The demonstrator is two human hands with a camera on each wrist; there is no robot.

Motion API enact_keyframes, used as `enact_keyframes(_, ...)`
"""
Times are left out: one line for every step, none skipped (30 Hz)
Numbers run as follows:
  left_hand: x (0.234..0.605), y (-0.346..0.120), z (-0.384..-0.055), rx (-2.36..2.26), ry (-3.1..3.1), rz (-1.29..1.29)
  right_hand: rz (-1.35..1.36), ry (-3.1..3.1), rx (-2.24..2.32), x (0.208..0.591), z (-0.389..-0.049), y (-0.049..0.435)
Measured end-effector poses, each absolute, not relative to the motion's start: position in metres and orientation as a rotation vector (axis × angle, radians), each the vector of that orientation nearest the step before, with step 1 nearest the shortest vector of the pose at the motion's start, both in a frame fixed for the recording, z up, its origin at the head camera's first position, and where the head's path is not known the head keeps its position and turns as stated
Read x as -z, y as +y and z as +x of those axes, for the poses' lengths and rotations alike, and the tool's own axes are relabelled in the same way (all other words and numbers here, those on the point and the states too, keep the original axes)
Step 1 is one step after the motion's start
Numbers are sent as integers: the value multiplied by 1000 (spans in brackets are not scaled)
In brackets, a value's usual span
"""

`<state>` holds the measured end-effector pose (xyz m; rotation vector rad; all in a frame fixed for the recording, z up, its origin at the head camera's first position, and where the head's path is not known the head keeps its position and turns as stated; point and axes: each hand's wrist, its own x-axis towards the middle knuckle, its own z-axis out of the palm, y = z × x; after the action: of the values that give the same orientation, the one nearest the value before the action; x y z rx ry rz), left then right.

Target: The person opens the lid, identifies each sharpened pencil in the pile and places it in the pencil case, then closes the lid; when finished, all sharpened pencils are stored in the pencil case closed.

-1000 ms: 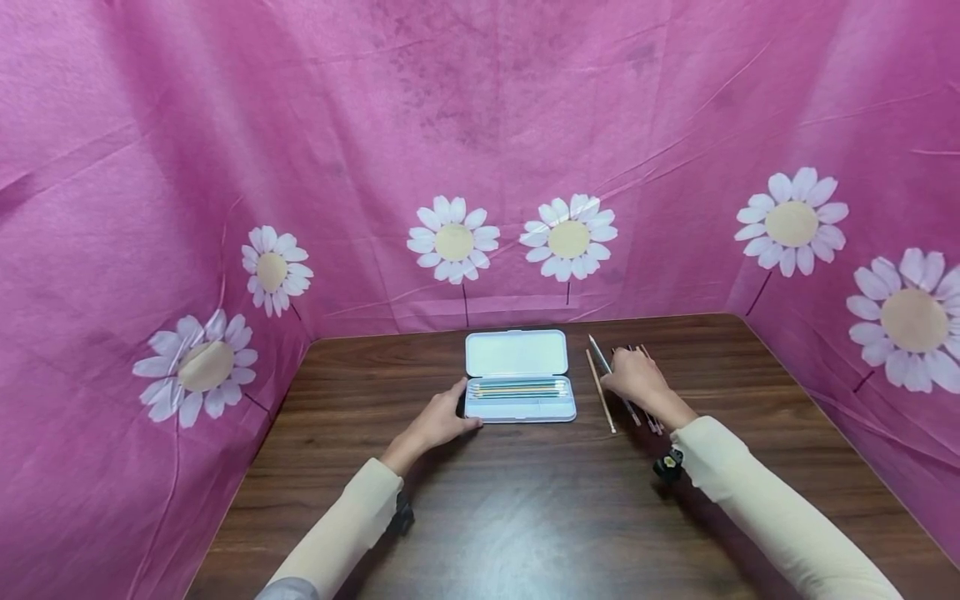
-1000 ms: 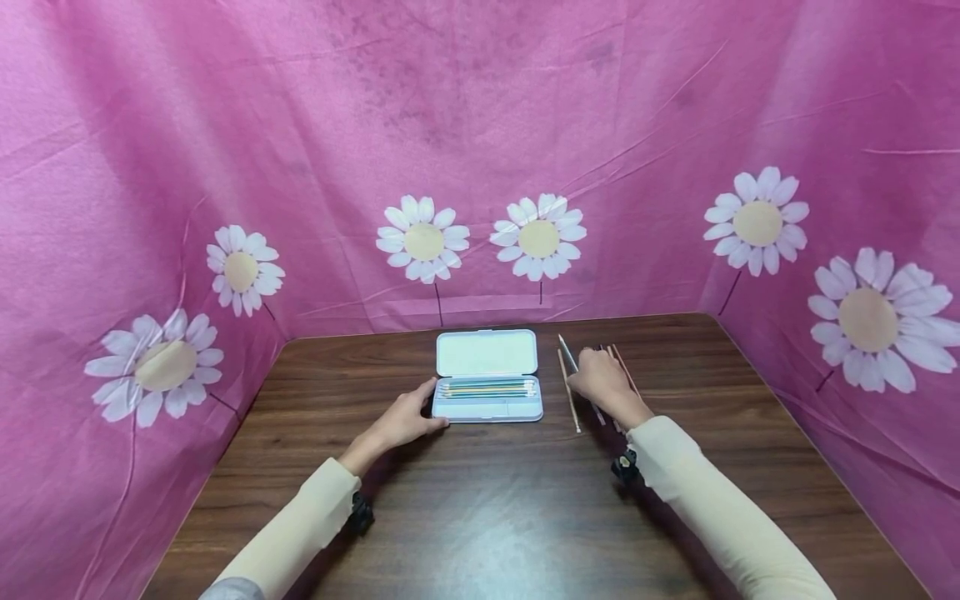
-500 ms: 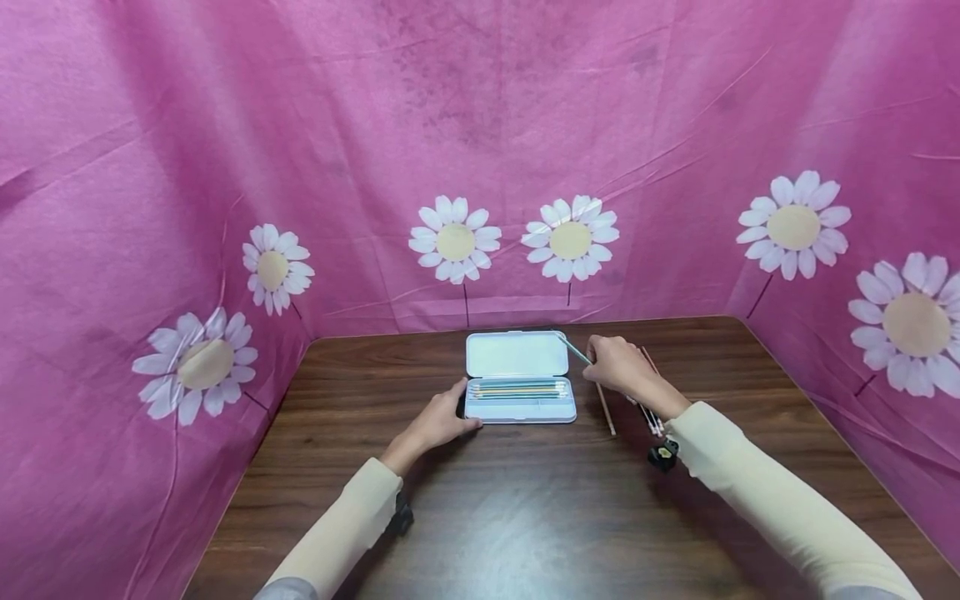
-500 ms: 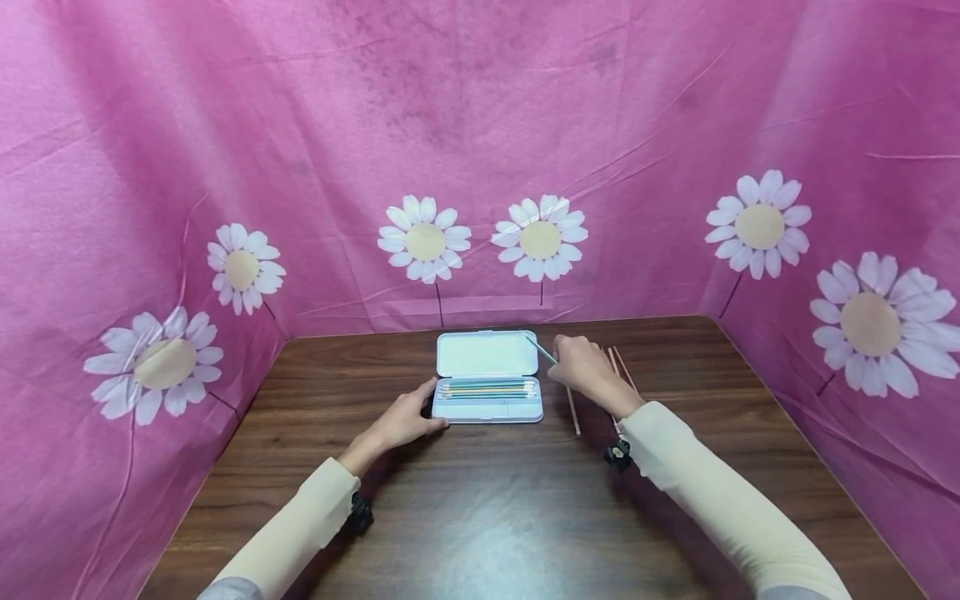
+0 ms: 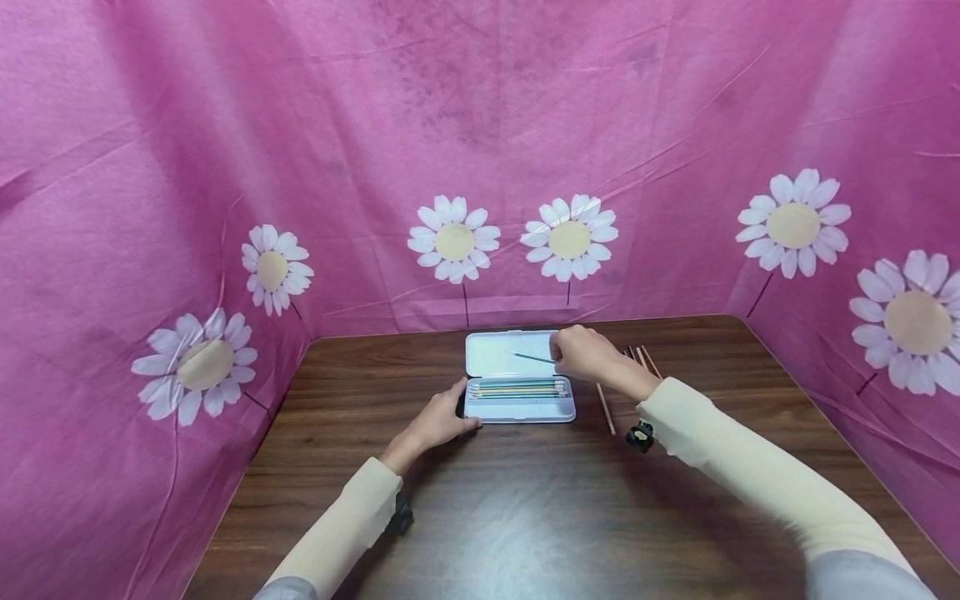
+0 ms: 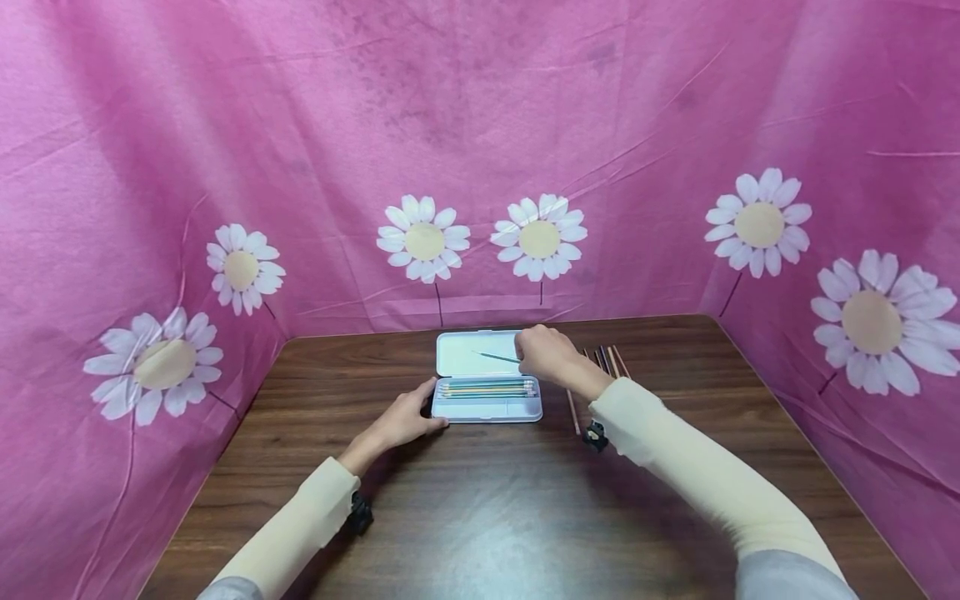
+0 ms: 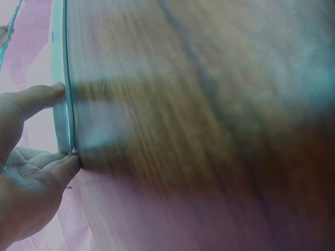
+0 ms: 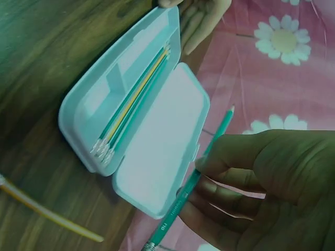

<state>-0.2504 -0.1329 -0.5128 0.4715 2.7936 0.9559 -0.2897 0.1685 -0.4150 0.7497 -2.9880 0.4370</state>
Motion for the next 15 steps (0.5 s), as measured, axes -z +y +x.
enact_keyframes(513, -133, -250, -955, 2792, 469, 774, -2991, -428, 414, -290, 165)
enact_keyframes(513, -133, -250, -955, 2792, 469, 795, -2995, -417, 413, -290, 162)
enact_keyframes(512, -133, -250, -953, 2792, 466, 815, -2998, -406, 413, -291, 159)
enact_keyframes(512, -133, -250, -955, 2789, 463, 837, -3003, -401, 413, -291, 156)
enact_keyframes(512, -133, -250, -955, 2787, 460, 858, -3006, -389, 413, -292, 152)
enact_keyframes(512, -133, -250, -954, 2786, 458, 880, -3009, -380, 414, -292, 149)
enact_keyframes(512, -133, -250, -950, 2787, 457, 899, -3011, -369, 414, -293, 146)
enact_keyframes(512, -133, -250, -947, 2789, 460, 918, -3009, -350, 414, -294, 143)
enact_keyframes(513, -133, -250, -944, 2792, 465, 937, -3004, -330, 415, -295, 140)
enact_keyframes(513, -133, -250, -940, 2795, 468, 955, -3000, -308, 415, -295, 137)
enact_keyframes(513, -133, -250, -934, 2798, 469, 970, -2994, -280, 416, -296, 134)
enact_keyframes(513, -133, -251, -928, 2802, 471, 986, -2989, -258, 416, -296, 131)
enact_keyframes(513, -133, -251, -925, 2803, 471, 998, -2986, -238, 417, -296, 128)
enact_keyframes(513, -133, -251, -928, 2801, 470, 1011, -2987, -227, 418, -296, 125)
enact_keyframes(512, -133, -251, -931, 2798, 466, 1016, -2995, -223, 418, -296, 123)
